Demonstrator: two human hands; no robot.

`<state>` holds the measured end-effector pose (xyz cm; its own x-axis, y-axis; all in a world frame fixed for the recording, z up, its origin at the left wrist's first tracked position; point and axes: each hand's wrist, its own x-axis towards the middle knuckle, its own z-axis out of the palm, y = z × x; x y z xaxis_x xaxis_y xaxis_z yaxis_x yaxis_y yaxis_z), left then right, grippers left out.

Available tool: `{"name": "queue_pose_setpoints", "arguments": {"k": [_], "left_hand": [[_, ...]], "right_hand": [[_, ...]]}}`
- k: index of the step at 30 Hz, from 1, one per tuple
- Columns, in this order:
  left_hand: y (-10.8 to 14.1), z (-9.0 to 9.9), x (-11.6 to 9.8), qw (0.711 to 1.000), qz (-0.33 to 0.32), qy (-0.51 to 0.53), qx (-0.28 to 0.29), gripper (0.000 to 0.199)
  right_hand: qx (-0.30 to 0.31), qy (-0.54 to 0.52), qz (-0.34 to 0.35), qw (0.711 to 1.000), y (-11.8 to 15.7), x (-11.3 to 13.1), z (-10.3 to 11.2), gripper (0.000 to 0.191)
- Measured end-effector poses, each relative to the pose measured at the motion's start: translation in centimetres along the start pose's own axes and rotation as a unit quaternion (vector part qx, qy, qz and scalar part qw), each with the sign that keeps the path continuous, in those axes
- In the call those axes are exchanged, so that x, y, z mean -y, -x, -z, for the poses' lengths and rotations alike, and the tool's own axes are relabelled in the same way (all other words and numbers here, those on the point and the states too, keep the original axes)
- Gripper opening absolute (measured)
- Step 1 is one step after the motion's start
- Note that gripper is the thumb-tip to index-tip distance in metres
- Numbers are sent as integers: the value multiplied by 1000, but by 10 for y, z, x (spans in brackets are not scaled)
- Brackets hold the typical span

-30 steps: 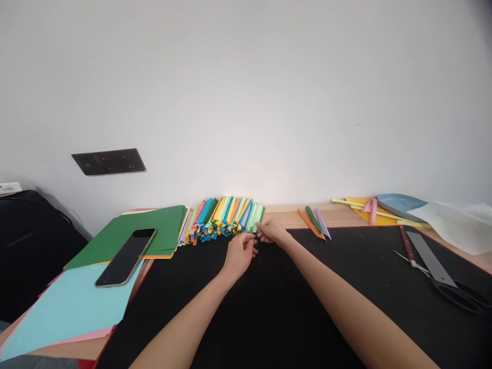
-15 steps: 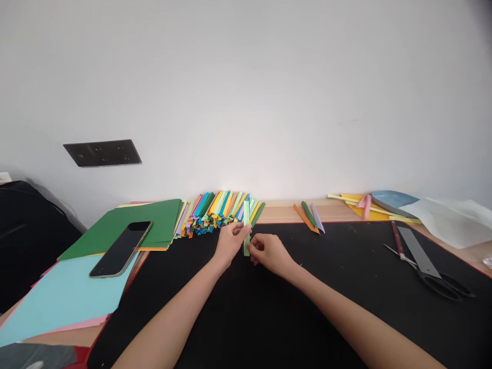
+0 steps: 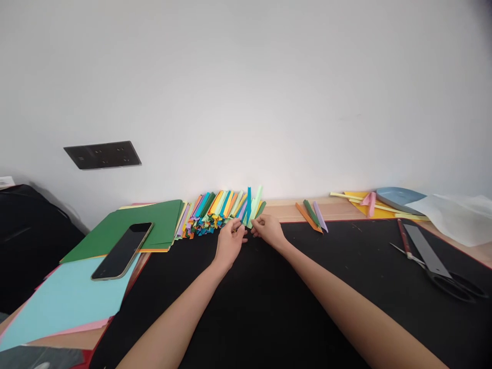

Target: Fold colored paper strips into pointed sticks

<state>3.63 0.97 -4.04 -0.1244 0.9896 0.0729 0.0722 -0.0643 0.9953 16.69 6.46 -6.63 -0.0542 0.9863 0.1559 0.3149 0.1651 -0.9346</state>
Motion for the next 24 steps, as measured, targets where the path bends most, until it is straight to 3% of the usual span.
{"name": "queue_pose_setpoints", "arguments": {"k": [4,9,15,18,24], "left_hand": [[-1,2,-1,999,-34,-27,-11,27],[4,1,-8,995,-68,-70,24,33],[9,-2,-15,996,-76,2,50,21],[9,-1,-17,996,-76,5,56,18],[9,-1,-18,993,-75,18,88,17]], "right_hand": [[5,-63,5,998,8,8,-1,23],[11,-137,11,990,28,27,-3,26],[3,-212,-16,977,47,35,0,29],[21,-252,3,968,49,34,4,33],[-11,-193,44,980,47,28,7,34]]}}
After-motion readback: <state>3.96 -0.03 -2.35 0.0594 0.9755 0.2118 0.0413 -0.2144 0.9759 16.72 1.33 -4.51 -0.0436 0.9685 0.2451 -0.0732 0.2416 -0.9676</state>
